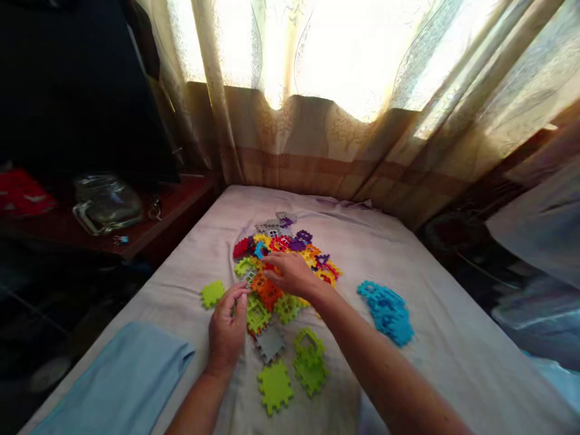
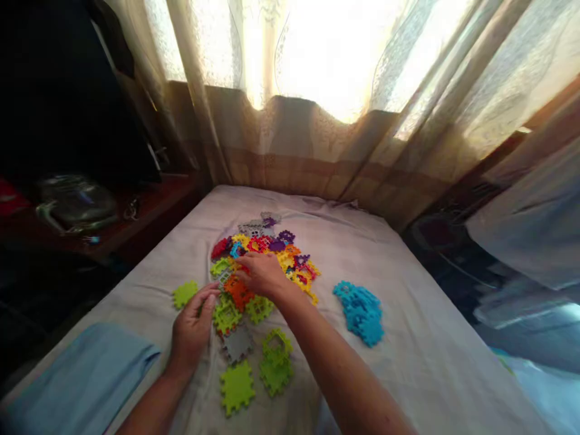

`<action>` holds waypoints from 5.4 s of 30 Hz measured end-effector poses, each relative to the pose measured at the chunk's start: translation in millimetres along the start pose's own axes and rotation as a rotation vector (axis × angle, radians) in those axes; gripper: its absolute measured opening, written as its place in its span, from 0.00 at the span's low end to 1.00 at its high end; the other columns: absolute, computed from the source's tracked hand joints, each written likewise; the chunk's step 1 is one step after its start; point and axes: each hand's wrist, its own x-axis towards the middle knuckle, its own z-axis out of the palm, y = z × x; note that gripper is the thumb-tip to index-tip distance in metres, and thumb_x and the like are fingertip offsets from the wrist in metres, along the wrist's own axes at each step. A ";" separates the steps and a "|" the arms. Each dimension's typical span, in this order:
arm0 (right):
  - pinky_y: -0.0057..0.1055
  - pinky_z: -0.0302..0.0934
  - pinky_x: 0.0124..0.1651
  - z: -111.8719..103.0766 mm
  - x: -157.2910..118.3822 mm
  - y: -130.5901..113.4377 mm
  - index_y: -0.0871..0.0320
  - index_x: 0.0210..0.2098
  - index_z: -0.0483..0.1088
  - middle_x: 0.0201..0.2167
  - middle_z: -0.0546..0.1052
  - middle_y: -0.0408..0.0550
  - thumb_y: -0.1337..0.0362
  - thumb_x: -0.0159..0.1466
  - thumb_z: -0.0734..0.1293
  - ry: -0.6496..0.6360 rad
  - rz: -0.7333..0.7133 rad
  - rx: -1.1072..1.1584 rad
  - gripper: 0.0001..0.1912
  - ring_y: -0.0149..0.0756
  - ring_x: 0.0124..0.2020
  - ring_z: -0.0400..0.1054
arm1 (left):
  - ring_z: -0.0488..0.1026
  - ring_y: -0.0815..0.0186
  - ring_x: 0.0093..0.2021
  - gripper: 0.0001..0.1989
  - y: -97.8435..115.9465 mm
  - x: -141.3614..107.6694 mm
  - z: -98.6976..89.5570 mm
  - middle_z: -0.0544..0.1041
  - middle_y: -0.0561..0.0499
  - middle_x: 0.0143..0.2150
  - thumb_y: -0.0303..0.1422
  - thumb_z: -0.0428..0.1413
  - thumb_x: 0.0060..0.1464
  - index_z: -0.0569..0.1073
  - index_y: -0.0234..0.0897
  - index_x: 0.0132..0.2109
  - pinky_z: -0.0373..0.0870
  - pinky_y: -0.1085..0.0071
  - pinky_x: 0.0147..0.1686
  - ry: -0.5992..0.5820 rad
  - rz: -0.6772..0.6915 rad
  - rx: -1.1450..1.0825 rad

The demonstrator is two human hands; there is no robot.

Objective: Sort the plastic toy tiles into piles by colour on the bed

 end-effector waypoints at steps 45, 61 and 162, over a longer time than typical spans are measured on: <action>0.38 0.67 0.46 -21.6 -186.8 147.4 0.55 0.44 0.79 0.44 0.81 0.52 0.55 0.64 0.60 0.487 0.776 -0.163 0.18 0.43 0.43 0.75 | 0.75 0.59 0.52 0.17 4.5 2.8 -0.1 0.80 0.47 0.49 0.46 0.51 0.56 0.77 0.39 0.39 0.68 0.60 0.58 -0.031 -0.046 0.031; 0.41 0.60 0.55 24.0 -103.2 -20.3 0.51 0.60 0.66 0.55 0.72 0.55 0.54 0.66 0.63 0.004 0.219 -0.068 0.24 0.45 0.52 0.67 | 0.75 0.59 0.51 0.16 7.3 2.3 0.3 0.80 0.46 0.49 0.44 0.51 0.57 0.77 0.39 0.39 0.68 0.61 0.57 -0.033 -0.019 0.021; 0.28 0.59 0.35 3.3 -13.9 112.6 0.52 0.38 0.75 0.35 0.80 0.44 0.57 0.62 0.65 0.292 0.683 0.077 0.10 0.35 0.36 0.72 | 0.76 0.59 0.50 0.16 6.4 1.8 0.6 0.80 0.44 0.47 0.44 0.52 0.56 0.77 0.38 0.38 0.68 0.60 0.57 -0.023 -0.054 0.002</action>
